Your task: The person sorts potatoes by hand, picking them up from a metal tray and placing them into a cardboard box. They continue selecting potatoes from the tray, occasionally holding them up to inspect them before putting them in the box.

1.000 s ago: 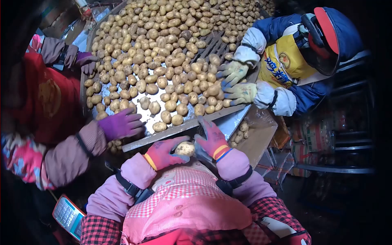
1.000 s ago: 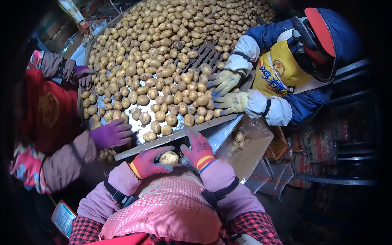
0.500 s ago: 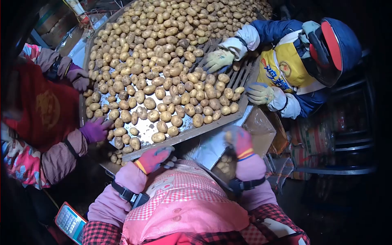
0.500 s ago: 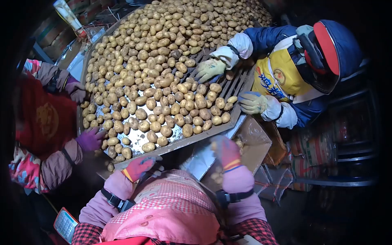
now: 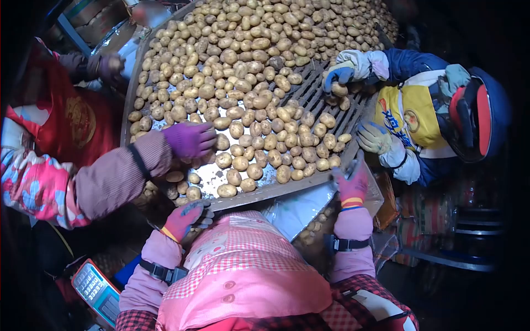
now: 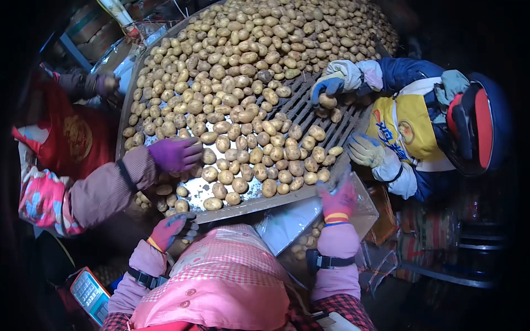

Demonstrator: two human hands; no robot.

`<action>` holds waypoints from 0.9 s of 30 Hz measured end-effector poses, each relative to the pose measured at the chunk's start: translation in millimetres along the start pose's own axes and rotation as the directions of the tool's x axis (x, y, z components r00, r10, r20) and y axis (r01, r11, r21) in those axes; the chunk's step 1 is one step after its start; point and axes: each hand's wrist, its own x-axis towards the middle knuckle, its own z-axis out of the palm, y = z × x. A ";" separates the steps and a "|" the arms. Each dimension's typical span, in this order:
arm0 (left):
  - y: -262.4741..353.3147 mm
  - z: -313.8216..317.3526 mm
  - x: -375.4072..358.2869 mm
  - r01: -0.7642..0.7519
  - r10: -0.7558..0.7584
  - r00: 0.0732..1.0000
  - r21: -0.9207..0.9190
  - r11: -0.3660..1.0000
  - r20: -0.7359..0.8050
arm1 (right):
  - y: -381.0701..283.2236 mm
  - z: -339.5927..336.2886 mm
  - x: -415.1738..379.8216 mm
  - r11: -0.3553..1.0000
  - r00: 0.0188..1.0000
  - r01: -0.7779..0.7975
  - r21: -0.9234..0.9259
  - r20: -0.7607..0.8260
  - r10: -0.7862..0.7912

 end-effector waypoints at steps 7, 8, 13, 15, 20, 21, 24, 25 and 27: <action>-3.4 -10.2 -17.4 -0.066 0.065 0.991 -0.008 0.998 -0.119 | -85.0 65.1 -1.5 0.893 0.932 0.362 -0.267 0.142 -0.335; -4.0 -11.1 -20.2 -0.064 0.057 0.989 -0.044 0.997 -0.136 | -94.3 78.7 -7.5 0.819 0.858 0.512 -0.260 0.204 -0.472; -8.6 -9.1 -35.1 -0.119 0.095 0.969 -0.090 0.989 -0.228 | -145.7 128.4 -46.7 0.591 0.549 0.796 -0.129 0.563 -0.618; -10.7 -8.3 -39.3 -0.121 0.086 0.962 -0.122 0.985 -0.259 | -163.6 136.0 -49.7 0.612 0.582 0.774 -0.161 0.562 -0.588; -24.6 -11.1 -40.5 -0.144 0.080 0.932 -0.160 0.977 -0.354 | -212.6 172.0 -30.0 0.569 0.450 0.820 0.061 0.545 -0.708; -24.7 -11.2 -41.1 -0.134 0.067 0.934 -0.170 0.976 -0.350 | -224.4 175.9 -28.8 0.509 0.442 0.861 0.007 0.486 -0.754; -16.3 -5.4 -45.2 -0.168 0.109 0.928 -0.140 0.976 -0.356 | -254.8 187.5 -3.7 0.414 0.306 0.849 0.327 0.334 -0.891; -16.3 -6.0 -47.9 -0.175 0.114 0.923 -0.137 0.975 -0.368 | -271.6 180.2 12.2 0.403 0.255 0.808 0.430 0.362 -0.897; -22.3 -5.8 -55.0 -0.186 0.102 0.916 -0.185 0.965 -0.389 | -286.2 171.3 46.6 0.355 0.319 0.894 0.272 0.168 -0.933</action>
